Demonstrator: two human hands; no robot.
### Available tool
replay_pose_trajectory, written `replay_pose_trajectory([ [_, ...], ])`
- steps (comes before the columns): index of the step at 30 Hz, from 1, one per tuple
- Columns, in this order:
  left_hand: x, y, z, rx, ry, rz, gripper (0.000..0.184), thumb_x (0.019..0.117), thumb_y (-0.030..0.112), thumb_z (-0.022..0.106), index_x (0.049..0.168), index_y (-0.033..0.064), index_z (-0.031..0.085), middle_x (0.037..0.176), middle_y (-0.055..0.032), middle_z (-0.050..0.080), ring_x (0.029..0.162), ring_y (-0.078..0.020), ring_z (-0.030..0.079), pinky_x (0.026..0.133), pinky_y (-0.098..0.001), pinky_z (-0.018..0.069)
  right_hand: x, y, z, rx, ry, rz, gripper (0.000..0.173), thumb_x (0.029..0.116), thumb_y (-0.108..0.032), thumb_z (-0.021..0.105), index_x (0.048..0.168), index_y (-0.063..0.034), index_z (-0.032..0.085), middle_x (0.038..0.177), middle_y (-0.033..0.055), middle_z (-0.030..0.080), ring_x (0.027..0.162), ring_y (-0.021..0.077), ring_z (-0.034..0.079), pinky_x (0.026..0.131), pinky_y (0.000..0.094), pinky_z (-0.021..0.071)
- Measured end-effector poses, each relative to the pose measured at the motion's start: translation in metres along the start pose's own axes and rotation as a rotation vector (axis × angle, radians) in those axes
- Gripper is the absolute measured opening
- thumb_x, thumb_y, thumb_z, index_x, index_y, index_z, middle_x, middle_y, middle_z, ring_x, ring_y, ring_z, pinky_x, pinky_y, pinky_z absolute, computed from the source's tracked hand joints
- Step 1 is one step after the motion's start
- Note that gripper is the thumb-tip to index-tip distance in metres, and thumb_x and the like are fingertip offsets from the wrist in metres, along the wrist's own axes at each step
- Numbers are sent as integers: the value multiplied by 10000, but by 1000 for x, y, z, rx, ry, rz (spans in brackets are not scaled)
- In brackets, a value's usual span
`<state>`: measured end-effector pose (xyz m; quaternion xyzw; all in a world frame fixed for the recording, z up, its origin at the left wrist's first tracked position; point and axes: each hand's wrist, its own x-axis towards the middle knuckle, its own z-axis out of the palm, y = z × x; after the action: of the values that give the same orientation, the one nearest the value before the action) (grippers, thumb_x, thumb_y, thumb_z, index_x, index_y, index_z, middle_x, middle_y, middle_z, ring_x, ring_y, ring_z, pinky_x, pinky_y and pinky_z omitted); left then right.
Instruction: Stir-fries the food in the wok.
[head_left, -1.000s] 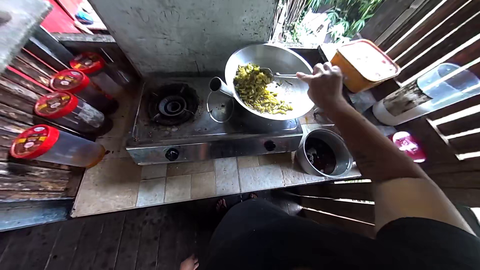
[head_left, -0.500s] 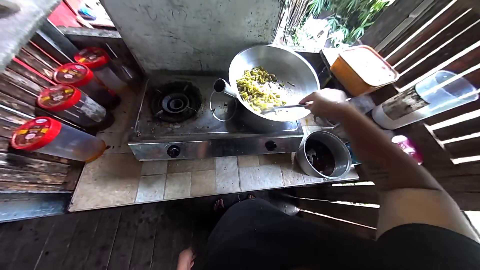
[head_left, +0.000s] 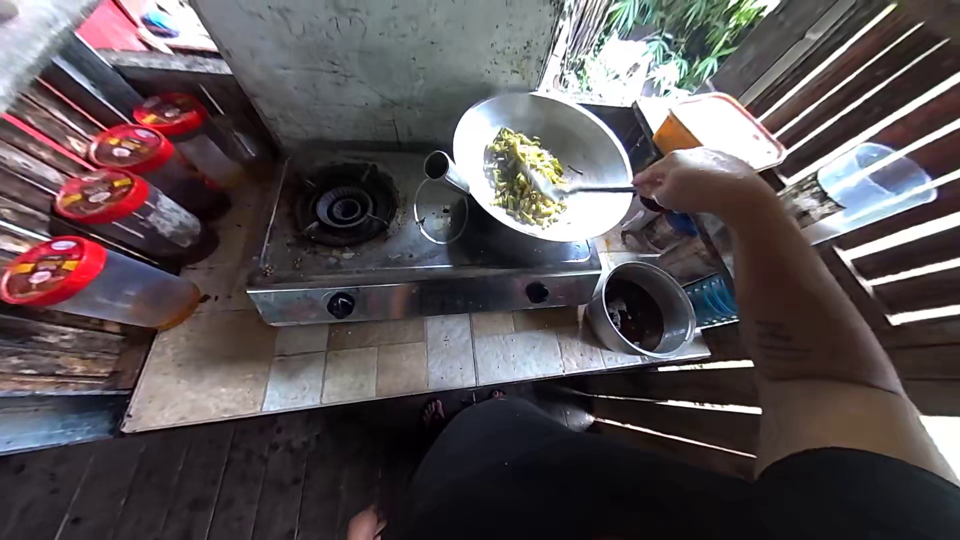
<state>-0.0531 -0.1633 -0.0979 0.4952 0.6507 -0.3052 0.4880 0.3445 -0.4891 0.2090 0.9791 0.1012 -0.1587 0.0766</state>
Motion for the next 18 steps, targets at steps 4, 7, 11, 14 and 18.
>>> replay_pose_trajectory([
  [4, -24, 16, 0, 10, -31, -6, 425, 1131, 149, 310, 1458, -93, 432, 1486, -274, 467, 1241, -309, 524, 1040, -443, 410, -23, -43, 5, -246, -69, 138, 142, 985, -146, 640, 992, -73, 761, 1012, 215, 727, 1022, 444, 680, 792, 669, 498],
  [7, 43, -41, 38, -54, 344, 430, 423, 1087, 147, 402, 1143, -225, 596, 1069, -420, 623, 865, -424, 634, 712, -489, 523, 0, -67, 28, -201, 32, 185, 174, 981, -29, 575, 913, 80, 692, 1028, 295, 694, 1029, 486, 670, 770, 656, 497],
  [11, 19, -14, 12, -18, -30, 7, 421, 1125, 172, 351, 1444, -79, 466, 1463, -278, 496, 1248, -335, 534, 1034, -473, 419, 50, -44, 44, -124, 283, 142, 195, 964, -13, 556, 1038, 60, 721, 1133, 321, 678, 1105, 505, 645, 846, 670, 481],
  [14, -7, -4, 12, -44, -20, -11, 417, 1122, 142, 350, 1458, -87, 441, 1468, -272, 491, 1227, -309, 540, 1028, -441, 430, 57, -28, 24, -144, 412, 155, 288, 949, 3, 562, 1192, -5, 716, 1253, 353, 623, 1167, 550, 597, 918, 717, 437],
  [18, -16, -4, 11, -36, -6, -13, 421, 1126, 159, 349, 1450, -86, 459, 1452, -270, 511, 1217, -305, 548, 1019, -440, 428, 73, -26, 15, -142, 427, 259, 247, 972, 13, 535, 1150, 45, 702, 1227, 352, 640, 1214, 550, 579, 948, 733, 425],
])
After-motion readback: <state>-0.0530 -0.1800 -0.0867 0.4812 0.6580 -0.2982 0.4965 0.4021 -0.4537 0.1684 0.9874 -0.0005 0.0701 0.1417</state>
